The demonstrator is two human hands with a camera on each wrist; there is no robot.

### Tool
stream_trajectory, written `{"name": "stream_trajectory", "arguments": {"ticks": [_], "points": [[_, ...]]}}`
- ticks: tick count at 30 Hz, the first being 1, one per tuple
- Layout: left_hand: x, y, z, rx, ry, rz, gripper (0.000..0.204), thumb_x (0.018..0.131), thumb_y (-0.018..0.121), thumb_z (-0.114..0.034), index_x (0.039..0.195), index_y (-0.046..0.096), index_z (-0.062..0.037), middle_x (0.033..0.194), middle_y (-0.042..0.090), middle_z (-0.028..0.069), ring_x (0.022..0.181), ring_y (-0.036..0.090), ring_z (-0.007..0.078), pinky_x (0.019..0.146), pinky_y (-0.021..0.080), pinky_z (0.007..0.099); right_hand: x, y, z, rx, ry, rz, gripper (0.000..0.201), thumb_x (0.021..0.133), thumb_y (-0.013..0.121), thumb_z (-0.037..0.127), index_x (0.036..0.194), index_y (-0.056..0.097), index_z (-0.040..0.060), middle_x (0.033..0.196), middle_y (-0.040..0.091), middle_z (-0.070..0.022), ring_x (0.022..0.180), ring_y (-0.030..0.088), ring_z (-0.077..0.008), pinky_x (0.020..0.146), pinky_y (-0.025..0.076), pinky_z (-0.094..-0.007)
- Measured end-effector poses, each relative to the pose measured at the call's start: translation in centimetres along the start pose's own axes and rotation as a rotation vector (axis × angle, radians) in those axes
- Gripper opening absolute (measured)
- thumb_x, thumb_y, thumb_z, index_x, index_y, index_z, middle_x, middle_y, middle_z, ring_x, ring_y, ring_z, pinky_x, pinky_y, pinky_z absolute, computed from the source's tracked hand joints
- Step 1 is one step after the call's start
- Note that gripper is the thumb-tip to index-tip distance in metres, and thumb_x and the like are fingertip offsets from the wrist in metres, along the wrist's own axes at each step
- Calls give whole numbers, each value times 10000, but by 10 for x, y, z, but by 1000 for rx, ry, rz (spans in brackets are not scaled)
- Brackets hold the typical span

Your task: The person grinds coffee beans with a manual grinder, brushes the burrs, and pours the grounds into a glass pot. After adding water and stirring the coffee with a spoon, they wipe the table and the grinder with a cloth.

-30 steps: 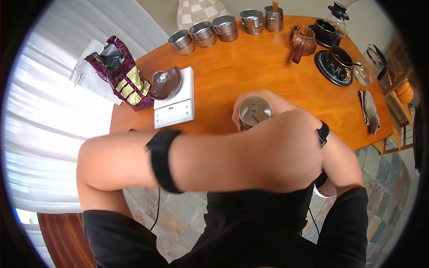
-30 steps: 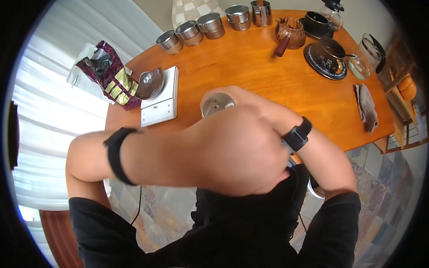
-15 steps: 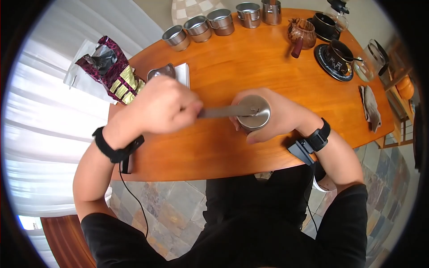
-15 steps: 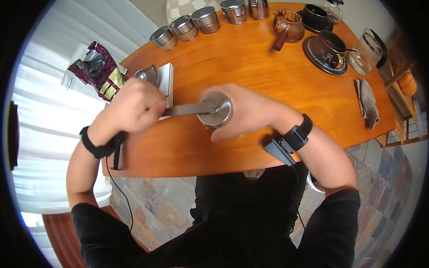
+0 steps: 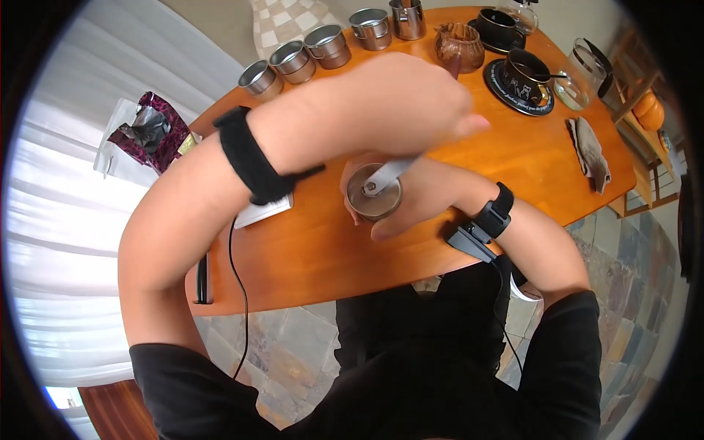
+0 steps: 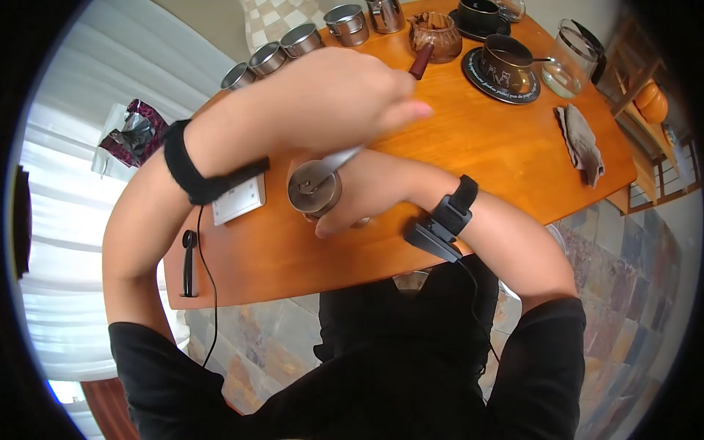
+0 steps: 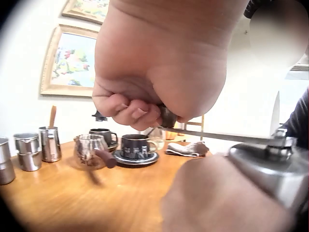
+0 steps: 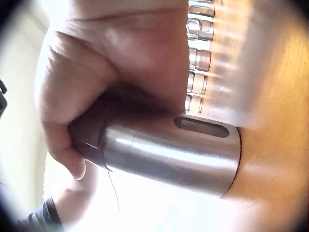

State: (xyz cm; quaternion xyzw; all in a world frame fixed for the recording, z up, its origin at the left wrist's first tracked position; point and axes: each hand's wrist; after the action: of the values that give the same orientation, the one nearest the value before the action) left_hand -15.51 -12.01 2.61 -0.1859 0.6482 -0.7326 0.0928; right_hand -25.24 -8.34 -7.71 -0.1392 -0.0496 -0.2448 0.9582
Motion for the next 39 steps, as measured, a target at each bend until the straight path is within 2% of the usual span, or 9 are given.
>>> {"name": "stream_trajectory", "arguments": {"ticks": [4,8,10,14,22,26,33,36,39], "points": [[-15,15,-63,-71,300,-123,103,694,647,-176,687,608,-82,565,546,41,533,569,251,495,438,353,2,-6,-2,60,56,27,411,611,794,28,974,604,60,900,651,-12,811,615,-126,730,505,-267],[-72,-10,-106,-25,173,-144,132,716,643,-201,661,572,-104,554,494,12,544,524,175,560,403,323,0,-9,-5,312,22,-13,437,603,802,31,992,603,60,910,651,-14,821,614,-124,737,505,-269],[-104,-15,-99,-130,117,-119,264,735,709,-300,664,525,-125,643,438,5,605,489,182,531,373,336,0,-9,-3,84,-107,-32,336,683,757,30,965,575,34,789,621,-31,600,575,-87,490,462,-236],[-146,-32,-68,-218,-2,32,221,702,659,-216,590,494,-120,594,433,11,567,494,204,540,376,331,1,-10,5,91,-8,-10,477,587,799,20,1012,587,61,912,647,-18,818,603,-118,734,501,-271],[-156,-19,16,-154,-295,34,276,794,582,-224,581,569,-50,579,546,135,556,544,341,538,437,423,-2,-12,13,138,87,-27,427,597,790,28,976,596,57,873,643,-11,806,606,-125,740,495,-269],[-102,-9,36,-92,-680,87,486,964,406,-333,704,666,-15,664,606,184,633,579,388,636,478,467,-3,-8,11,99,100,-36,382,607,785,36,942,602,60,873,644,-5,804,606,-119,741,495,-266],[-18,-1,22,-21,-356,19,468,966,479,-344,695,591,21,624,559,216,679,586,401,674,475,461,-4,-5,12,88,99,-11,385,617,788,52,958,610,67,894,649,-14,825,613,-125,751,496,-269],[-11,2,-3,5,-145,-83,416,944,529,-349,728,624,-6,663,603,175,708,618,361,676,492,438,-3,1,5,23,-69,-9,432,680,786,97,1046,566,35,824,615,-31,650,596,-130,525,476,-254],[-10,22,-36,1,1,-265,348,893,580,-351,730,665,-56,657,619,123,633,611,322,576,472,441,-6,10,2,-374,-82,-172,444,607,802,60,1005,605,58,914,646,-23,839,612,-125,764,496,-263]]}}
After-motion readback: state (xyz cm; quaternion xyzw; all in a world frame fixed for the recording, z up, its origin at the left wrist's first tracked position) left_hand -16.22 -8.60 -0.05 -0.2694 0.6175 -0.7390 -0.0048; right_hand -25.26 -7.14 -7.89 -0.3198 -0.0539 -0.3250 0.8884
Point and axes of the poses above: each hand's wrist, its own x-axis towards the middle knuckle, its own y-axis out of the palm, z = x × y
